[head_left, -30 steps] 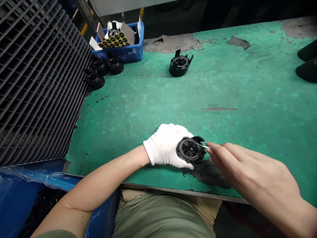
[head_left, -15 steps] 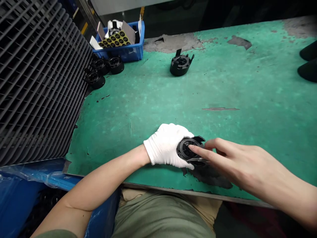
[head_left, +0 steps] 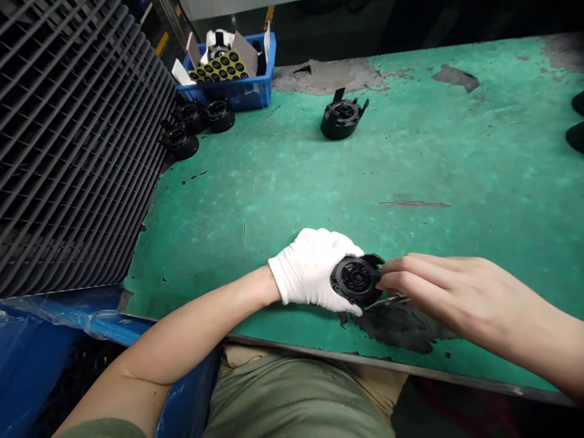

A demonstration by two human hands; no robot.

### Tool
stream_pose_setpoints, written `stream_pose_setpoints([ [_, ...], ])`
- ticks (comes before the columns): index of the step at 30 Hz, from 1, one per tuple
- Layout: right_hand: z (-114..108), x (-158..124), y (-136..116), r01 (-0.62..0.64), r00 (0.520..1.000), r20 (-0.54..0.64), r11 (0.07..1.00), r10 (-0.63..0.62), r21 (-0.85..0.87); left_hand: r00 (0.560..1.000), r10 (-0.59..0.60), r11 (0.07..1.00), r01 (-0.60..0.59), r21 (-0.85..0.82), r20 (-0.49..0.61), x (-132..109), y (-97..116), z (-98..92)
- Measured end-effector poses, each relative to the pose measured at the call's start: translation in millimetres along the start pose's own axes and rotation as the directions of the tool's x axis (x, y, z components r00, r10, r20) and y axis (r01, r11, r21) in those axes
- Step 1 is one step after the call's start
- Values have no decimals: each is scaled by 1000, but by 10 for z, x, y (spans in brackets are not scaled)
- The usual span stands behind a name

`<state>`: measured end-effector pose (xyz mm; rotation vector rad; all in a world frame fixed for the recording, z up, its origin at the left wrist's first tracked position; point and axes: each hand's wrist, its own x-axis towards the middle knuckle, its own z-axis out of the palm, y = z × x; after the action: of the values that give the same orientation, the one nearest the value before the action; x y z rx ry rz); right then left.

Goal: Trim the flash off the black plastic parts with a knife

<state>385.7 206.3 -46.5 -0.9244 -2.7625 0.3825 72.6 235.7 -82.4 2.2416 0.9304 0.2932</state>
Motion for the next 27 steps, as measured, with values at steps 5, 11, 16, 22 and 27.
stream_pose_setpoints([
  [5, -158, -80, -33, -89, 989, -116, 996, 86, -19, 1000, 24, 997, -25, -68, -19, -32, -84, 50],
  [11, 9, -190, -128, -85, 993, -87, 993, 78, -81, 999, 38, 997, -39, -63, -16, -31, -59, 20],
  [16, 16, -174, -169, -65, 997, -56, 993, 59, -103, 999, 36, 999, -37, -36, -18, -26, -23, -5],
  [22, 24, -205, -142, -47, 998, -49, 980, 38, -192, 998, 41, 998, -43, -45, -37, -38, -64, 25],
  [27, -167, -80, -35, 162, 987, 42, 977, -157, -140, 998, 50, 997, -53, -62, -37, -45, -88, 40],
])
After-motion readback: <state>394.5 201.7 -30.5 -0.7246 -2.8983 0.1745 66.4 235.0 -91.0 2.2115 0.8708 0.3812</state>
